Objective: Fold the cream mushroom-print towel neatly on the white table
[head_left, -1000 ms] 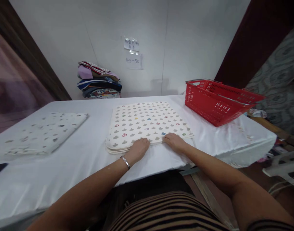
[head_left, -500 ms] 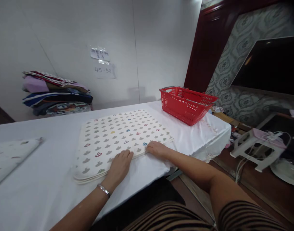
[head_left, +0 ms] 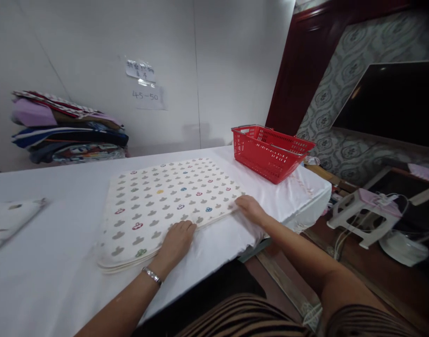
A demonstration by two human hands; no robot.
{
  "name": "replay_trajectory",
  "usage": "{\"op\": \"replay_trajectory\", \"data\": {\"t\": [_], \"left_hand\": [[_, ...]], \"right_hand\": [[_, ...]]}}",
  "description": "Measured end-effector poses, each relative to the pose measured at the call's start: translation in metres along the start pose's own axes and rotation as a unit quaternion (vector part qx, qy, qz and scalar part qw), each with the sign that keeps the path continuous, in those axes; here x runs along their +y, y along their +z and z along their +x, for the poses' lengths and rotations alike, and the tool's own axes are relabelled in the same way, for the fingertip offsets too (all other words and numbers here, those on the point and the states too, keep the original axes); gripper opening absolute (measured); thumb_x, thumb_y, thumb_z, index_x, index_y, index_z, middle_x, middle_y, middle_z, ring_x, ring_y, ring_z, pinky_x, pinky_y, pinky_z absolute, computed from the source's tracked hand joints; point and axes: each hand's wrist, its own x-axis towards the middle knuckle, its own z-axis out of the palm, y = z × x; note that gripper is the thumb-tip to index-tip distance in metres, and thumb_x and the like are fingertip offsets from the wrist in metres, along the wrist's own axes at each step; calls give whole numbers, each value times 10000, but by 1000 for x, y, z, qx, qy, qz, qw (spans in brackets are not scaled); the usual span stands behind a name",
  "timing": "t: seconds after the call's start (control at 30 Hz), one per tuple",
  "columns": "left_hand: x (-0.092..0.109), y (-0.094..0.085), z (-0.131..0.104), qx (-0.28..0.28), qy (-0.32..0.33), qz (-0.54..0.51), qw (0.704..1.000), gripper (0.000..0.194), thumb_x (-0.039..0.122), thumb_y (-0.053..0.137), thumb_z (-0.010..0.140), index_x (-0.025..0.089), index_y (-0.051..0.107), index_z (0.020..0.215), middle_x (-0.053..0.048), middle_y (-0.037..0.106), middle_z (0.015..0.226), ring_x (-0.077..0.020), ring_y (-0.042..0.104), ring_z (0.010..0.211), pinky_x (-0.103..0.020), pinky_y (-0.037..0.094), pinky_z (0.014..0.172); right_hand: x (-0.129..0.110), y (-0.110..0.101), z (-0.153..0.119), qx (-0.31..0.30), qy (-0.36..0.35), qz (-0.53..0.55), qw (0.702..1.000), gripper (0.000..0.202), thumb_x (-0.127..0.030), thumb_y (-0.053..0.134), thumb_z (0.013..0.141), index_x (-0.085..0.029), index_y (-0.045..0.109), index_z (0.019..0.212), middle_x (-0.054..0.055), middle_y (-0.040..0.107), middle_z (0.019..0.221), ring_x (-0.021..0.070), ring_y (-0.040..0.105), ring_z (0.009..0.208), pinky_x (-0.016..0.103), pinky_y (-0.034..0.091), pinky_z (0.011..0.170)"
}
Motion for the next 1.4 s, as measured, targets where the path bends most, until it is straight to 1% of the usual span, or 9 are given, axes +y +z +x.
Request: {"op": "replay_trajectory", "data": {"t": [0.13, 0.23, 0.33, 0.5, 0.67, 0.87, 1.03, 1.27, 1.4], "left_hand": [[0, 1, -1, 1, -1, -7, 1000, 310, 6, 405, 786, 153, 611, 963, -96, 613, 974, -223, 566, 903, -370, 434, 805], [-1, 1, -2, -5, -3, -9, 1000, 309, 6, 397, 789, 145, 610, 967, -102, 612, 974, -228, 564, 905, -377, 433, 808], [0, 2, -2, 1, -5, -16, 1000, 297, 11, 401, 791, 148, 606, 957, -99, 608, 965, -227, 560, 900, -374, 433, 800], [0, 1, -2, 7, -5, -19, 1000, 299, 8, 400, 780, 155, 600, 946, -93, 603, 970, -223, 551, 901, -372, 434, 801], [0, 1, -2, 1, -1, -17, 1000, 302, 11, 406, 781, 142, 598, 974, -90, 606, 966, -228, 550, 897, -371, 436, 798], [-1, 4, -3, 5, -4, -11, 1000, 309, 13, 398, 795, 151, 599, 986, -85, 604, 980, -226, 544, 911, -367, 436, 802], [-1, 4, -2, 10, -6, -18, 1000, 309, 23, 405, 799, 155, 605, 994, -83, 607, 968, -226, 546, 907, -369, 441, 799], [0, 0, -2, 4, -8, -22, 1000, 315, 24, 396, 812, 145, 604, 1015, -90, 611, 985, -227, 548, 922, -368, 438, 811], [1, -1, -2, -4, -10, -20, 1000, 300, 20, 405, 804, 141, 606, 989, -90, 609, 977, -227, 548, 917, -366, 436, 805]], "right_hand": [[38, -26, -3, -8, 250, 17, 968, 245, -172, 423, 858, -157, 650, 947, 60, 680, 925, 161, 612, 866, 253, 450, 778], [50, -30, 1, -58, 326, 32, 943, 256, -223, 422, 868, -134, 653, 805, 43, 674, 706, 127, 602, 592, 208, 440, 569], [50, -28, 8, -109, 371, 48, 921, 326, -305, 454, 875, -127, 624, 661, 40, 637, 577, 107, 541, 456, 200, 403, 483], [42, -33, 18, -157, 398, 44, 903, 403, -389, 484, 865, -132, 591, 574, 52, 609, 528, 114, 523, 434, 215, 386, 467], [36, -40, 27, -161, 401, 5, 902, 301, -353, 521, 843, -133, 620, 664, 54, 645, 629, 117, 551, 492, 211, 374, 476], [22, -43, 30, -195, 395, -32, 897, 336, -338, 551, 822, -132, 601, 561, 57, 603, 525, 134, 548, 485, 222, 373, 498], [14, -47, 34, -191, 382, -53, 903, 189, -263, 564, 799, -128, 658, 705, 58, 658, 622, 137, 587, 559, 209, 386, 519], [8, -50, 35, -203, 383, -55, 900, 202, -261, 562, 798, -111, 666, 711, 76, 665, 648, 132, 575, 547, 206, 369, 494], [7, -49, 36, -199, 393, -48, 896, 156, -254, 593, 787, -120, 670, 805, 51, 664, 665, 112, 551, 526, 192, 351, 477]]}}
